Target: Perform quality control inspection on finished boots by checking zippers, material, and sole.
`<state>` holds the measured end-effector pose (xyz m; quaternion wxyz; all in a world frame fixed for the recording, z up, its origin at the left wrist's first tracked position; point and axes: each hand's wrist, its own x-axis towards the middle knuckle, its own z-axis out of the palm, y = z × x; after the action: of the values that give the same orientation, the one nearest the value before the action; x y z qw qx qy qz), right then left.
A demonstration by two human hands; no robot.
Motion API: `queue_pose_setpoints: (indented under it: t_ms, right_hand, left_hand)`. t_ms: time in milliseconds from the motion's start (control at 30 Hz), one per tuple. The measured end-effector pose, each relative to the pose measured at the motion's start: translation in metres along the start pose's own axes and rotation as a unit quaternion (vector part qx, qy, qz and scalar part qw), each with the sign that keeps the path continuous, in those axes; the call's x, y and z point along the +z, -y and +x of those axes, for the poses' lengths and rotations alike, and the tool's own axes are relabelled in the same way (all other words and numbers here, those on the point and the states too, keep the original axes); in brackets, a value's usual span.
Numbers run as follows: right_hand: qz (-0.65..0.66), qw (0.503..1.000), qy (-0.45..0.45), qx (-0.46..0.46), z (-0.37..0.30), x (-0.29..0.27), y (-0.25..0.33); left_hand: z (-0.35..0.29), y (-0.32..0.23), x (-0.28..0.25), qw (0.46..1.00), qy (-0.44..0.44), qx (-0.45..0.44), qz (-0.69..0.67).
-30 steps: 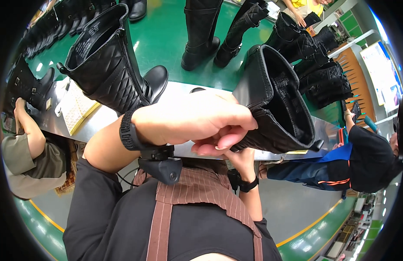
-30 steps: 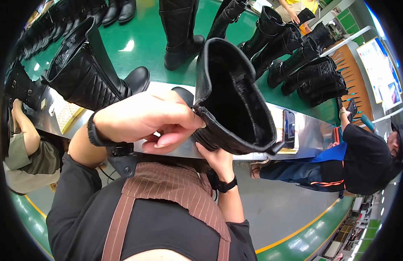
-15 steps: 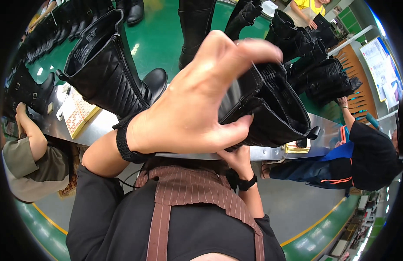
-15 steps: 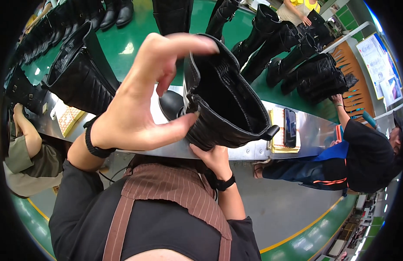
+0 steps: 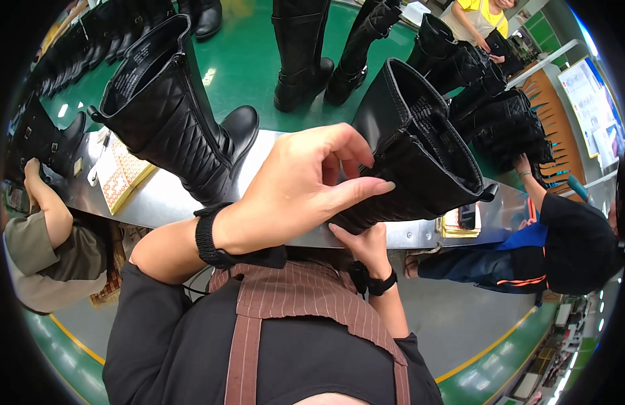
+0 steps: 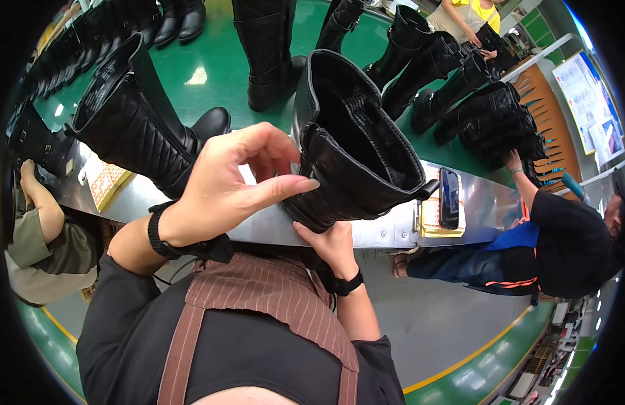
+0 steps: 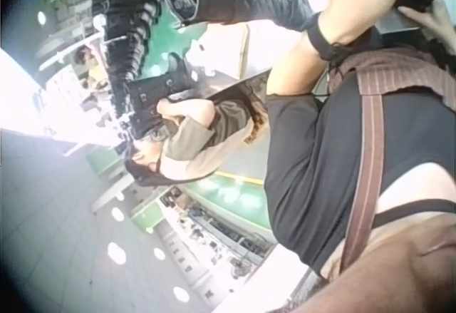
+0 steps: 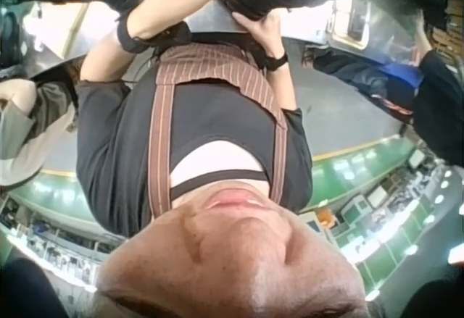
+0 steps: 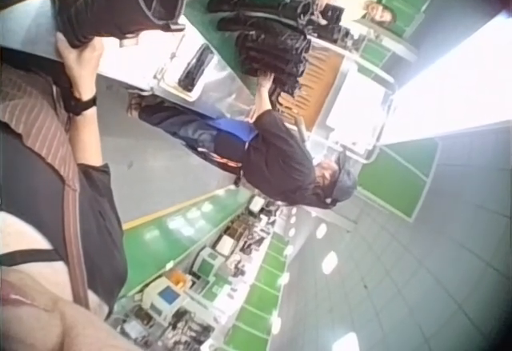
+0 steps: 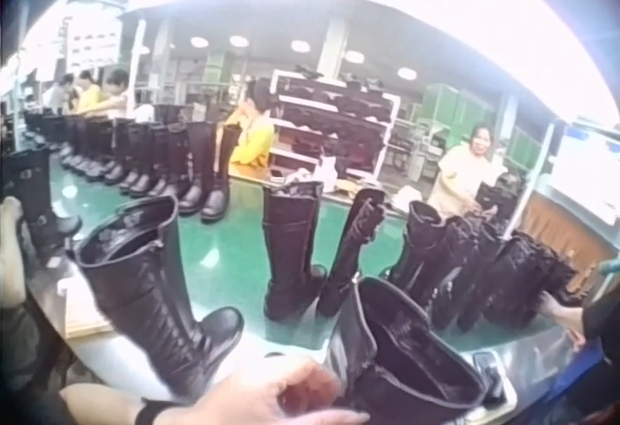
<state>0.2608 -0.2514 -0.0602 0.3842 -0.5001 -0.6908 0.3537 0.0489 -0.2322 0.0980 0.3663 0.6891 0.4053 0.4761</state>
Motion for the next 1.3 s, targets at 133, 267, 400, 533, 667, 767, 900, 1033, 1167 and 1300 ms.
queue_pose_setpoints:
  t_ms: [133, 267, 400, 533, 667, 767, 900, 1033, 1167, 1300]
  right_hand:
    - [-0.023, 0.999, 0.01, 0.044, -0.002, 0.001, 0.002]
    - [0.011, 1.0, -0.025, 0.004, -0.003, 0.003, 0.004]
    - [0.005, 0.999, -0.038, 0.0, -0.002, 0.003, 0.008]
    - [-0.028, 0.999, -0.042, -0.002, -0.002, 0.004, 0.014]
    - [-0.064, 0.991, -0.095, -0.072, -0.004, 0.01, 0.017]
    - [0.014, 0.997, -0.025, 0.072, -0.005, 0.014, 0.013]
    - [0.14, 0.988, 0.041, 0.048, 0.001, 0.005, 0.003]
    - [0.234, 0.967, 0.046, 0.086, 0.011, -0.008, 0.003]
    - [0.09, 0.986, 0.129, 0.06, 0.021, -0.012, 0.016]
    - [0.188, 0.974, 0.08, 0.095, 0.024, 0.007, 0.024]
  left_hand:
    - [0.003, -0.005, 0.006, 0.992, 0.013, -0.082, -0.099]
    - [0.008, -0.003, 0.002, 0.943, 0.131, -0.177, -0.251]
    - [0.009, -0.002, 0.003, 0.898, 0.176, -0.185, -0.358]
    - [0.012, -0.017, -0.004, 0.913, 0.175, -0.134, -0.343]
    - [0.011, -0.033, -0.02, 0.917, 0.194, -0.133, -0.321]
    - [0.011, -0.026, -0.03, 0.947, 0.178, -0.101, -0.246]
    - [-0.028, -0.001, -0.068, 0.978, 0.195, -0.062, 0.047]
    - [-0.09, 0.033, -0.122, 0.893, 0.237, -0.264, 0.275]
    - [-0.123, 0.086, -0.128, 0.886, 0.016, -0.276, 0.372]
    - [-0.116, 0.136, -0.116, 0.979, -0.081, -0.184, 0.037]
